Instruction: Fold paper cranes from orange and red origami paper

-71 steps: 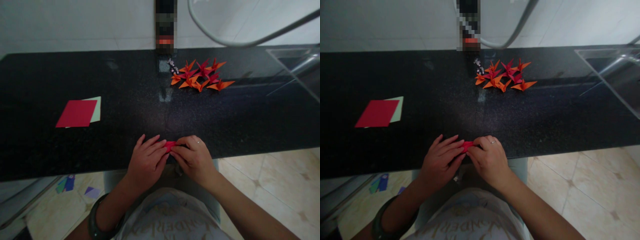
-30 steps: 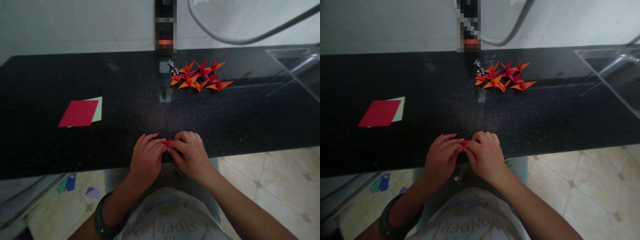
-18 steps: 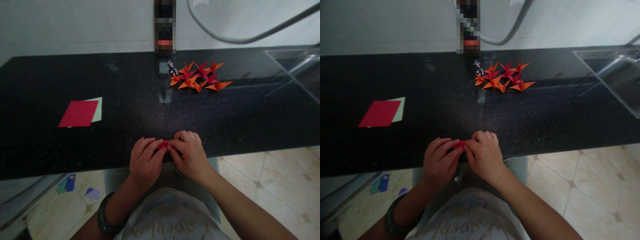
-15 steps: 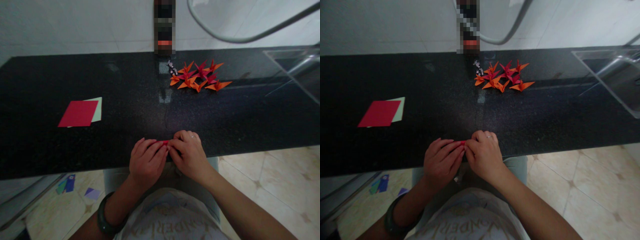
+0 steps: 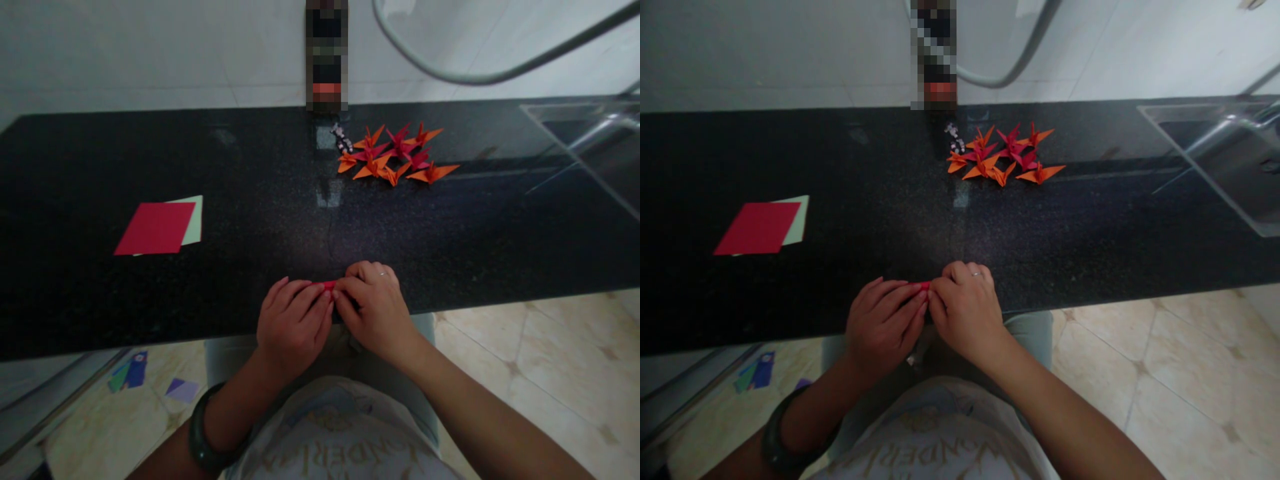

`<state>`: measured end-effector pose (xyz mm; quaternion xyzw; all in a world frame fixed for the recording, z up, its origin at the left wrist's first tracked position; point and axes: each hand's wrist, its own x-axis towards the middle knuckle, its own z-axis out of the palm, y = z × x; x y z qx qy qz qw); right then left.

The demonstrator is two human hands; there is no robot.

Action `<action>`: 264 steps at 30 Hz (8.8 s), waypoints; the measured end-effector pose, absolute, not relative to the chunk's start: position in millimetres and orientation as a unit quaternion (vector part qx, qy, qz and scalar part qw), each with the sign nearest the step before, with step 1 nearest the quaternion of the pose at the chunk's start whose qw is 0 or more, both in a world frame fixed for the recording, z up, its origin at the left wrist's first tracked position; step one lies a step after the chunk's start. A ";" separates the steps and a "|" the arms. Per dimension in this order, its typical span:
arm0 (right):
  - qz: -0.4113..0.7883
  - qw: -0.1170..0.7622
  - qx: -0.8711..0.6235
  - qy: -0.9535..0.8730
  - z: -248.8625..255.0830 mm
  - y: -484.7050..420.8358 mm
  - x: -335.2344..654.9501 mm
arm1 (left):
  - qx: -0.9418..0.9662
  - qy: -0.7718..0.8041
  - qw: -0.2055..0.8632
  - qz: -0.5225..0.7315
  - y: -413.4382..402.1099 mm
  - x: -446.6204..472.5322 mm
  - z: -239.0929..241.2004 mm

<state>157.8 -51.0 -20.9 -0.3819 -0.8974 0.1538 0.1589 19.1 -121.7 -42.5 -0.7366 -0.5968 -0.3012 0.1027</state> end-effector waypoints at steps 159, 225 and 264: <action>0.262 0.374 -0.283 -0.843 -31.4 -48.0 161.4 | -0.628 -0.631 -0.211 -0.405 -104.9 25.8 -22.2; 0.331 0.351 -0.320 -0.816 -25.4 -49.5 164.2 | -0.620 -0.627 -0.235 -0.410 -106.2 23.9 -21.0; 0.331 0.416 -0.280 -0.799 -29.1 -47.6 162.8 | -0.603 -0.640 -0.245 -0.407 -105.0 24.4 -23.9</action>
